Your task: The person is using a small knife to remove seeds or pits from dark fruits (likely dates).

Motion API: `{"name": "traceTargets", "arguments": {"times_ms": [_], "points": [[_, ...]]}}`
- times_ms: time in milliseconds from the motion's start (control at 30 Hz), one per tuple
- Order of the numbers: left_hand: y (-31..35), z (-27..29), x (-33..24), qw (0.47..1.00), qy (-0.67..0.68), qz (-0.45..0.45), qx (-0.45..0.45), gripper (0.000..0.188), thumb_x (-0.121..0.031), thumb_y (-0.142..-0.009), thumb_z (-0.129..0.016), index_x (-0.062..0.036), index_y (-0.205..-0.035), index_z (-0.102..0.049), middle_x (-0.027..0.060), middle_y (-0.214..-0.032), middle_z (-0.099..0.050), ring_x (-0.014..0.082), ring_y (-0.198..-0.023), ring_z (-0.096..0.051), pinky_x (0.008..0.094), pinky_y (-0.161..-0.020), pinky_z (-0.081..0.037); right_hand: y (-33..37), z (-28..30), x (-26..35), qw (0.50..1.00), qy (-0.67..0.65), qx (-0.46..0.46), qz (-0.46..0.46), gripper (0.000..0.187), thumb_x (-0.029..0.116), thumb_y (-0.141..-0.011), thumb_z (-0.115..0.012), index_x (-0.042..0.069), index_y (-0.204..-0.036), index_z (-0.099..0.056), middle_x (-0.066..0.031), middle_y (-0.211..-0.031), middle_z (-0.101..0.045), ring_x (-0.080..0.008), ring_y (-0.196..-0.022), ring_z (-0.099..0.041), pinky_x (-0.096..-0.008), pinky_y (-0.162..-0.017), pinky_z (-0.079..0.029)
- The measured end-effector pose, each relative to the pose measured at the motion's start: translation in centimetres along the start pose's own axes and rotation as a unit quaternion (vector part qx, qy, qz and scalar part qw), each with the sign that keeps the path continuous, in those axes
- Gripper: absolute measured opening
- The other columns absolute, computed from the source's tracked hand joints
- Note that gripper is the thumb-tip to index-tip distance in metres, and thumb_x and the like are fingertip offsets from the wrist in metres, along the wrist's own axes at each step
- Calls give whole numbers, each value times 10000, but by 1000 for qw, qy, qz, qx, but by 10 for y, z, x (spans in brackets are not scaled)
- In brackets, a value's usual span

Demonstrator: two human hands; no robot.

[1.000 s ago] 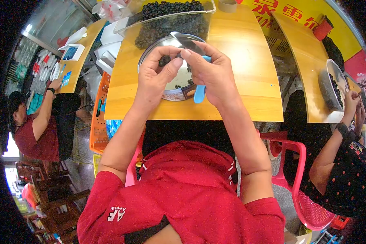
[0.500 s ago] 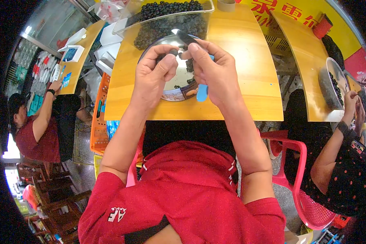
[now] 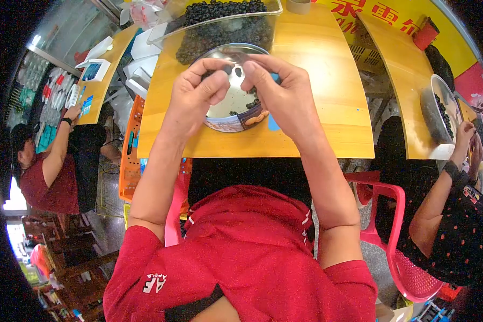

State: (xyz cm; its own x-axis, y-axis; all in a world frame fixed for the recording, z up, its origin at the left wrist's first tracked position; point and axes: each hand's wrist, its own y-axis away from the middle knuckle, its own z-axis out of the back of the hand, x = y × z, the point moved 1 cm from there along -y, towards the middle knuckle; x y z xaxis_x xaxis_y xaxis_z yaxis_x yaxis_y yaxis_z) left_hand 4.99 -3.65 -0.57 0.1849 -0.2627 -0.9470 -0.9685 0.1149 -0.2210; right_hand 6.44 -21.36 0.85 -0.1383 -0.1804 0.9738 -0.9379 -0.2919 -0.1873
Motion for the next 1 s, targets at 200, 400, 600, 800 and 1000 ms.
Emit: {"name": "traceTargets", "arguments": {"times_ms": [200,400,600,800,1000], "points": [[-28,26,-5,967,191,158,-56,197,-250,-921,-595,-59,-883,-574,49,-782,-572,100,-631,-494,200,-475,-349,-4,11,7,998,-37,-52,17,252,155,-932,-588,-11,-1116,-638,-20,-733,-591,-14,-480,-375,-172,-423,-262],[-70,48,28,957,-170,232,23,224,-228,-910,-590,-22,-996,-574,89,-852,-601,171,-696,-562,251,-592,-457,-7,17,5,996,-62,-58,21,249,153,-937,-579,-26,-1102,-631,-18,-727,-580,-11,-478,-350,-174,-419,-255],[-79,48,45,718,-678,-14,156,274,-220,-828,-623,-44,-1035,-585,197,-985,-650,360,-905,-622,408,-791,-484,-6,15,6,997,-62,-42,12,250,156,-939,-577,-32,-1096,-625,-27,-740,-584,-12,-484,-357,-172,-426,-263],[-60,25,11,793,-592,92,109,279,-233,-800,-661,-49,-1001,-602,168,-901,-659,296,-879,-639,394,-767,-481,-12,17,-2,997,-62,-52,10,226,164,-928,-598,-27,-1042,-634,-6,-704,-570,-13,-485,-366,-172,-429,-270],[-19,1,-7,914,-400,-60,35,270,-217,-811,-691,-25,-955,-567,84,-789,-630,167,-762,-607,306,-714,-464,-13,7,-12,998,2,-66,-18,324,188,-865,-688,-23,-1104,-632,44,-649,-533,-13,-488,-372,-178,-437,-265]]}}
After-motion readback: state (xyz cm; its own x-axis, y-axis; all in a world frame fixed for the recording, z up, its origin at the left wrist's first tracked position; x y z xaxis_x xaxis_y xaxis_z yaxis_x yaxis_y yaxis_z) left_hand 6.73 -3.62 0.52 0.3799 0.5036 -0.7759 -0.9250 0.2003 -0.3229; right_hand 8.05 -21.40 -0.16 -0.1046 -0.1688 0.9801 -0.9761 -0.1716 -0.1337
